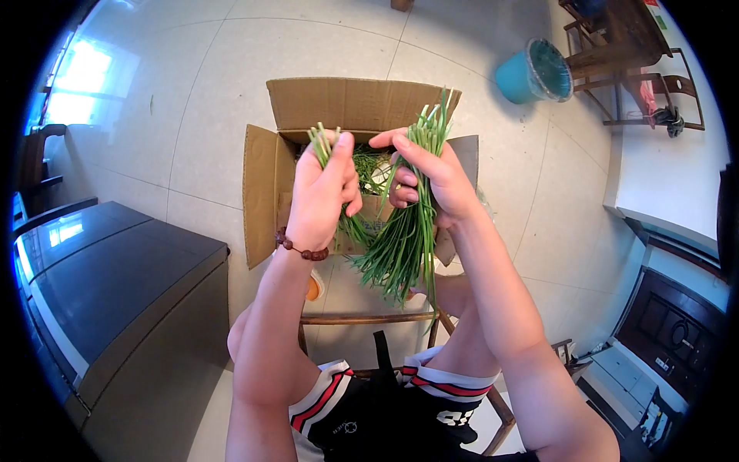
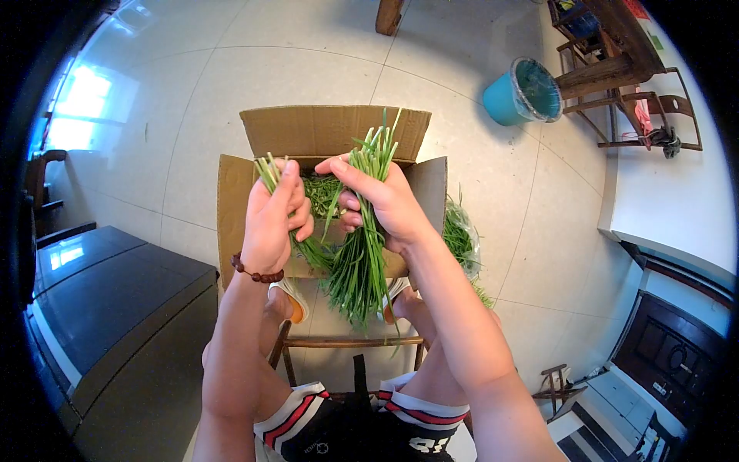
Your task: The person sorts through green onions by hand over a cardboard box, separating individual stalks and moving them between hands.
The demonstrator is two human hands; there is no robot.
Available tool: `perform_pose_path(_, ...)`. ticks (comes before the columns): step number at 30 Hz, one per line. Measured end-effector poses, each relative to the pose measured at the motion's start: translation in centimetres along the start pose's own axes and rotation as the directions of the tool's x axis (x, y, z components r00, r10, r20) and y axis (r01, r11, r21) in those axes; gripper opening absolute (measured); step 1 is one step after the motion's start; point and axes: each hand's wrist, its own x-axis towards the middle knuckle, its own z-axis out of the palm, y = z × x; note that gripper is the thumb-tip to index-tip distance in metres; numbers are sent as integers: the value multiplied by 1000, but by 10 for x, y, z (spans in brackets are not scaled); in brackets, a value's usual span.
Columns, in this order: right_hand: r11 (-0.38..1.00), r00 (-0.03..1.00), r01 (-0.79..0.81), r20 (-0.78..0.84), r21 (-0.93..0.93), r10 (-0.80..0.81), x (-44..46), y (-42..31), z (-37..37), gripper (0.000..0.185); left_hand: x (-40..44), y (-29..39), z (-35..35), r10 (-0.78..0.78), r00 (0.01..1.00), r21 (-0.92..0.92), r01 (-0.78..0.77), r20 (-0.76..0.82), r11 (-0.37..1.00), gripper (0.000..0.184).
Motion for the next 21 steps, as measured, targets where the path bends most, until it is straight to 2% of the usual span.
perform_pose_path(2, 998, 999, 9, 37, 67, -12, 0, 1, 1, 37, -2, -3, -1, -23, 1000, -2, 23, 16, 1000, 20)
perform_pose_path(5, 997, 999, 10, 39, 80, -13, 1, 3, 2, 41, -4, -1, -3, -57, 996, 148, 47, 66, 988, 14)
perform_pose_path(6, 997, 999, 9, 39, 79, -12, 1, 3, 2, 41, -5, 1, 0, -57, 996, 147, 47, 66, 988, 14)
perform_pose_path(9, 999, 997, 22, 68, 45, -25, 3, 3, 3, 41, -9, 7, 13, -22, 993, 158, 3, 118, 988, 11)
perform_pose_path(15, 998, 997, 41, 65, 37, -44, 7, 9, 4, 44, -10, 5, 8, 94, 994, 176, -103, 59, 979, 11)
perform_pose_path(17, 999, 997, 36, -64, -3, -36, 7, 10, 6, 44, -12, 9, 11, 38, 998, 285, -51, 49, 957, 10)
perform_pose_path(18, 999, 997, 36, -66, -3, -36, 9, 12, 8, 44, -13, 7, 11, 37, 998, 285, -50, 50, 957, 10)
perform_pose_path(20, 957, 928, 237, -253, -168, -274, 15, 17, 13, 42, -12, -4, 11, 20, 996, 420, -55, 87, 906, 13)
perform_pose_path(21, 971, 941, 179, -262, -156, -216, 14, 15, 10, 41, -10, -12, 17, 161, 978, 306, -194, 129, 932, 15)
